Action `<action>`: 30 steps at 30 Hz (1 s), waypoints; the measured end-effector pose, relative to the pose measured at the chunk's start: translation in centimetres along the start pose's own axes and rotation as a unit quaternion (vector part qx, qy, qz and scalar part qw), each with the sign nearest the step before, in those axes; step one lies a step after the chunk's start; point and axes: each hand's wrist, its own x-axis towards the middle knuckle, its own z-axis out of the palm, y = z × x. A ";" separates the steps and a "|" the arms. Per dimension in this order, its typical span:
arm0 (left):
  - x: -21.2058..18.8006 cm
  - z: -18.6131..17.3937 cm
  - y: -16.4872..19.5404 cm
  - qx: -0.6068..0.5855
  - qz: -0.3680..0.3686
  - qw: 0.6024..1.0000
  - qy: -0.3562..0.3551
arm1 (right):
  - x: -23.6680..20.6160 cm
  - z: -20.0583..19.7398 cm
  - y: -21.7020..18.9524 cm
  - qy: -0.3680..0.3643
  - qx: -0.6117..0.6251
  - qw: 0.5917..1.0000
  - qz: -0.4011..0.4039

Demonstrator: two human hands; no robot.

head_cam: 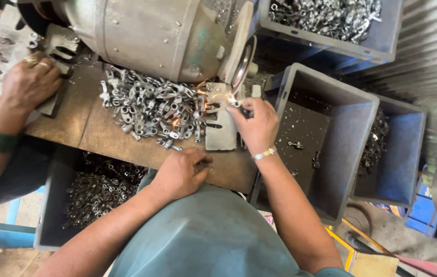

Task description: The person repeatedly picks small metal parts from a pile on the table and presses them against a rotating grinding wheel to smooth edges. Finished parts are placed into a bin to the right. The process is continuous and repetitive throughout the clip.

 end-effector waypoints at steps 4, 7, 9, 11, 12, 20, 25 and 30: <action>-0.3 -3.6 -0.4 0.209 0.133 0.956 0.157 | 1.6 -2.7 1.8 -0.167 0.056 0.984 0.040; 0.4 -6.5 -1.3 0.353 0.085 0.926 0.101 | 3.9 -5.2 3.6 -0.074 0.095 0.992 -0.039; 1.0 -7.6 -1.6 0.349 0.120 0.927 0.069 | 4.7 -6.2 4.2 0.080 0.460 0.878 0.109; 1.3 -8.4 -1.9 0.347 0.149 0.925 0.035 | 4.2 -6.3 3.9 0.105 0.455 0.873 0.143; 1.5 -8.8 -2.0 0.346 0.164 0.924 0.015 | 3.4 -6.1 3.5 0.119 0.452 0.869 0.160; 1.4 -8.0 -3.0 0.277 0.140 0.950 0.049 | -6.4 -2.8 -1.8 -0.060 0.311 0.943 0.101; 1.1 -6.3 -2.2 0.261 0.166 0.948 0.072 | -7.4 -2.9 -2.3 -0.073 0.243 0.965 0.071; 2.3 -6.5 -1.1 0.324 0.133 0.935 0.057 | -7.7 -3.3 -2.7 -0.108 0.181 0.973 0.099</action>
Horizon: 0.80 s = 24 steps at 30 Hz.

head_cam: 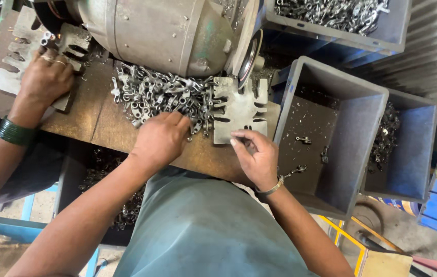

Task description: The person repeatedly picks small metal parts from a pile on the table and presses them against a rotating grinding wheel to smooth edges. Finished parts are placed into a bin to the right. The process is continuous and repetitive throughout the clip.

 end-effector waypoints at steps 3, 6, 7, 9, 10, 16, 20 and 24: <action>0.1 -0.5 0.7 -0.011 0.004 0.999 0.051 | -0.3 -0.1 -0.8 0.009 -0.002 0.998 -0.060; -0.7 -0.5 2.5 -0.160 -0.101 0.978 0.085 | -0.1 -0.3 -1.8 0.015 0.012 0.993 -0.117; -0.9 -0.2 3.1 -0.227 -0.154 0.958 0.088 | 0.0 -0.4 -2.0 0.012 0.010 0.990 -0.142; -0.4 1.3 4.5 -0.524 -0.234 0.818 0.048 | 0.4 -0.6 -2.4 -0.001 0.009 0.980 -0.199; 0.0 2.2 4.9 -0.650 -0.265 0.711 0.029 | 0.5 -0.7 -2.5 0.012 -0.012 0.979 -0.201; 1.9 5.5 5.3 -0.816 -0.310 0.488 0.000 | 2.3 -0.8 -1.4 0.056 -0.098 0.976 -0.187; 2.4 4.7 5.7 -0.493 -0.247 0.834 0.036 | 5.4 -0.4 -0.1 0.073 -0.173 0.969 -0.160; 1.5 3.8 7.2 -0.419 -0.168 0.888 -0.084 | 8.0 0.2 0.4 0.079 -0.205 0.962 -0.164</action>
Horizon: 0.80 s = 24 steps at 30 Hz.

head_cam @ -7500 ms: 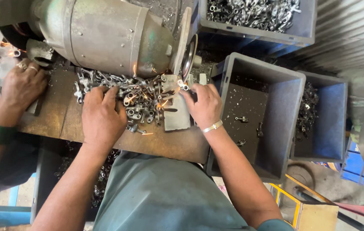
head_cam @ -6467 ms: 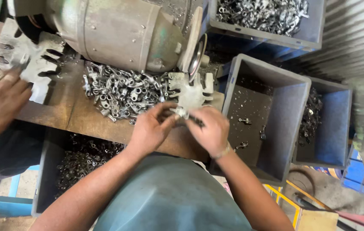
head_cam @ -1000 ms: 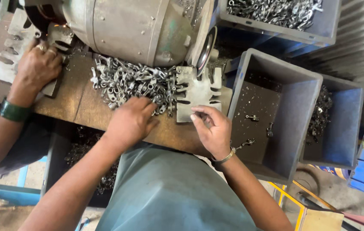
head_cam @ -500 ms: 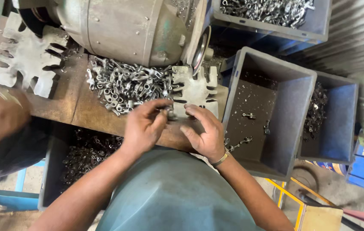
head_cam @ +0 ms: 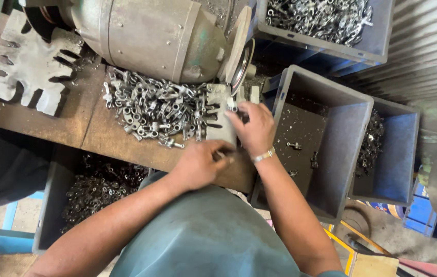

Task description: The person repeatedly picks small metal parts from a pile on the table and presses them against a rotating grinding wheel to smooth edges. Finished parts are placed into a bin to the right. The process is continuous and repetitive throughout the clip.

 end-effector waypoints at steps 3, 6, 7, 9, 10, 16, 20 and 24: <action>-1.2 0.5 0.2 0.020 0.036 0.997 -0.072 | 0.8 0.2 -0.1 0.049 -0.028 0.998 -0.032; -1.3 0.3 -0.3 0.033 0.061 0.994 -0.082 | 1.0 0.3 0.0 0.054 -0.046 0.996 -0.055; -1.4 0.3 -0.4 0.032 0.057 0.995 -0.080 | 1.2 0.2 -0.1 0.052 -0.042 0.996 -0.052; -1.4 0.2 -0.6 0.023 0.035 0.995 -0.090 | 1.4 0.2 -0.1 0.046 -0.034 0.997 -0.047; -1.5 0.3 -0.7 0.018 0.027 0.995 -0.097 | 1.5 0.3 -0.1 0.042 -0.030 0.998 -0.041; -2.1 0.4 -1.4 0.034 0.092 0.993 -0.058 | 0.3 0.8 0.9 0.015 -0.042 0.999 0.015; -3.7 -1.6 -2.5 0.179 0.095 0.979 0.032 | -0.5 -0.4 3.6 -0.071 0.049 0.993 0.083; -5.1 -4.8 -4.1 0.373 0.116 0.912 0.123 | 2.4 -3.8 7.5 -0.081 0.219 0.951 0.201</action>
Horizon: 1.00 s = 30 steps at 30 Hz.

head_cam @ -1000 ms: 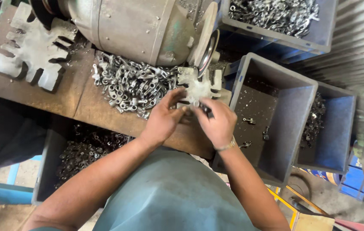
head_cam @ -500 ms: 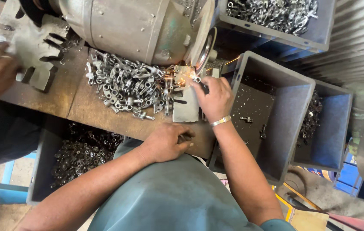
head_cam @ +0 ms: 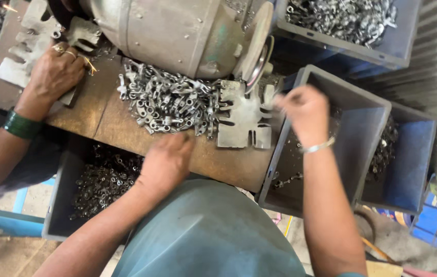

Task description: The person repeatedly picks small metal parts from a pile on the table and presses them against a rotating grinding wheel to smooth edges. Finished parts are placed into a bin to the right. The process is continuous and repetitive throughout the clip.

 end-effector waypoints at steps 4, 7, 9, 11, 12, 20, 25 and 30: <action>0.0 -0.3 -1.0 0.073 0.021 0.997 -0.031 | 2.1 -2.7 -1.0 0.134 0.484 0.863 0.057; 0.2 -0.5 -1.1 0.091 0.024 0.988 -0.121 | -0.1 -1.0 -1.3 0.119 0.310 0.943 0.023; 0.2 -0.8 -1.2 0.082 0.066 0.991 -0.082 | -3.0 1.2 -0.9 0.065 0.197 0.978 0.015; 0.0 -1.4 -1.3 0.090 0.098 0.990 -0.048 | -5.9 3.2 -0.3 0.025 0.166 0.986 0.022; -0.1 -1.7 -1.4 0.099 0.111 0.988 -0.035 | -7.2 3.8 -0.1 0.014 0.148 0.989 0.024; 1.6 -3.9 -0.1 -0.136 -0.076 0.983 -0.102 | -11.5 3.2 -3.7 -0.010 -0.095 0.979 -0.181; 3.8 -2.1 3.7 -0.461 -0.253 0.829 -0.187 | -11.9 3.9 -5.7 -0.087 -0.102 0.926 -0.353; 5.1 1.5 4.3 -0.570 -0.296 0.754 -0.135 | -10.5 4.7 -4.3 -0.039 -0.112 0.948 -0.297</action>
